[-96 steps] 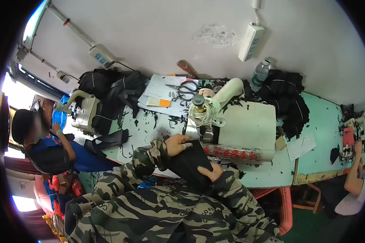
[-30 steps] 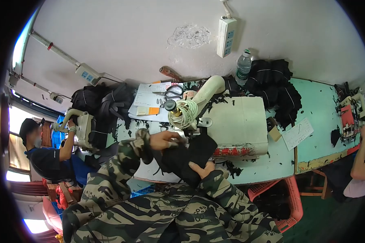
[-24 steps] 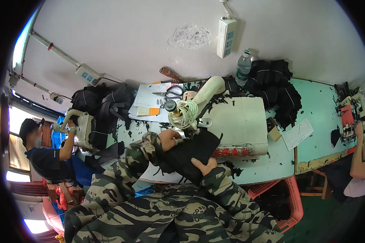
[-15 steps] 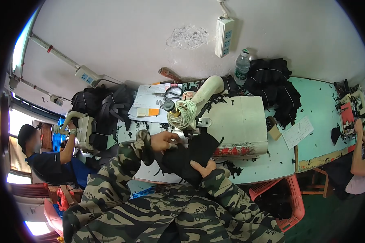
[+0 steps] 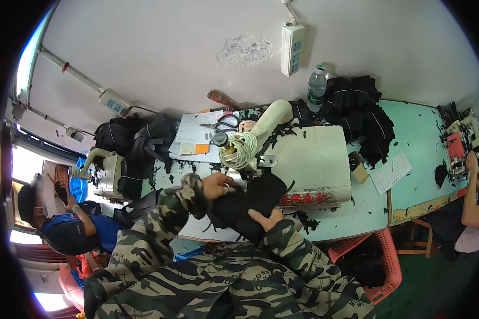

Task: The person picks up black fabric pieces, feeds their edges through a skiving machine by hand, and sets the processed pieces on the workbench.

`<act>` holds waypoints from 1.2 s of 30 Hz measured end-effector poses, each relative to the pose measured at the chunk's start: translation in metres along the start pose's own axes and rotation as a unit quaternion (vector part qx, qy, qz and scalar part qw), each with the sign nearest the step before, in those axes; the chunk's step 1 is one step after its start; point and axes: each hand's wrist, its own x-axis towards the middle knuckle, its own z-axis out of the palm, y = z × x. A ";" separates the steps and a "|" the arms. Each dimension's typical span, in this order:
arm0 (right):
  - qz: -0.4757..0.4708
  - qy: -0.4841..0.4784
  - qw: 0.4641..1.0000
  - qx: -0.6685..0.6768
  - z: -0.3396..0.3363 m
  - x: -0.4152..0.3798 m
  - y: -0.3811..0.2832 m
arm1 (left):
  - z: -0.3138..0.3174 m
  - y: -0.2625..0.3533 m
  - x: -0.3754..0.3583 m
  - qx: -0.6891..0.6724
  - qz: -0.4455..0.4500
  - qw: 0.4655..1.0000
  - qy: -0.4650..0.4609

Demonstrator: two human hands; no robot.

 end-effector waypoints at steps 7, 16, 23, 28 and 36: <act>0.013 0.001 1.000 0.011 -0.006 0.001 -0.012 | 0.020 -0.007 0.026 0.135 0.048 0.978 0.150; 0.019 0.015 0.999 0.026 -0.008 0.001 -0.008 | 0.006 -0.007 0.012 0.097 -0.010 0.994 0.055; 0.021 0.010 0.998 0.055 -0.011 -0.002 0.004 | 0.013 0.009 0.022 0.069 0.064 0.993 0.076; 0.031 0.016 0.994 0.100 -0.008 -0.004 0.007 | 0.009 -0.031 0.020 -0.103 0.077 0.992 0.008; 0.064 0.033 0.996 0.061 -0.012 -0.004 -0.014 | 0.022 -0.006 0.027 0.109 0.044 0.980 0.158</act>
